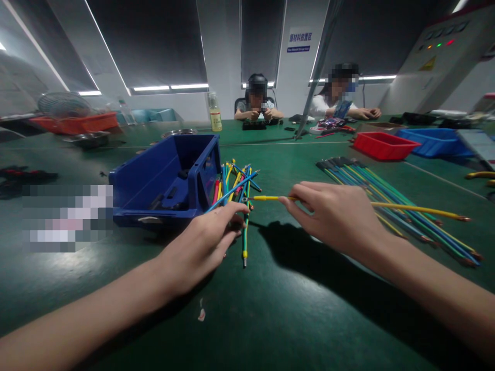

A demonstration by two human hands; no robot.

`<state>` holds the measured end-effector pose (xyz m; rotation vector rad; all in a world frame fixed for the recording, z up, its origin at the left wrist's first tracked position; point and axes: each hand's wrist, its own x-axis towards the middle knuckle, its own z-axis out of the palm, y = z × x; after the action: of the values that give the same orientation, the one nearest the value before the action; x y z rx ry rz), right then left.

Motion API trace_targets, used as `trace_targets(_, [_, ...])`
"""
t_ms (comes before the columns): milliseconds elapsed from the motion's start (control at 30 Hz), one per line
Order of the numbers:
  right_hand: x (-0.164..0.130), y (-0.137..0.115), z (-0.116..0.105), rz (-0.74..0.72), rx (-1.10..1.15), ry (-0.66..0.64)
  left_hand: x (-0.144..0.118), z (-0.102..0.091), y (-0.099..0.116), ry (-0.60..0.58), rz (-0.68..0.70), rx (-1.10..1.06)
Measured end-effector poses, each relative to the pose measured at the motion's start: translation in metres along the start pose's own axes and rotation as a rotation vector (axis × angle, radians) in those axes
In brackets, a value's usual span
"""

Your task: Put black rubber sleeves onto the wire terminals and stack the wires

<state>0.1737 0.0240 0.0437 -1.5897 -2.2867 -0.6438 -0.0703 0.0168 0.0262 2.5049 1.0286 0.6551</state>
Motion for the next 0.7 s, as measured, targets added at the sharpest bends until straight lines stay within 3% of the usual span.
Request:
trace_targets(200, [-0.001,0.000,-0.003,0.076,-0.113,0.008,0.000,0.003,-0.003,0.010,0.163,0.017])
trace_targets(367, [-0.002,0.004,-0.007,0.079,-0.139,-0.007,0.000,0.001,-0.002,0.070,0.155,0.038])
trace_targets(500, [0.000,0.004,-0.003,0.004,-0.058,-0.082,0.002,0.000,0.000,0.064,0.163,0.048])
trace_targets(700, [-0.001,-0.002,0.008,-0.208,0.217,-0.184,0.001,0.002,0.002,-0.077,0.191,0.070])
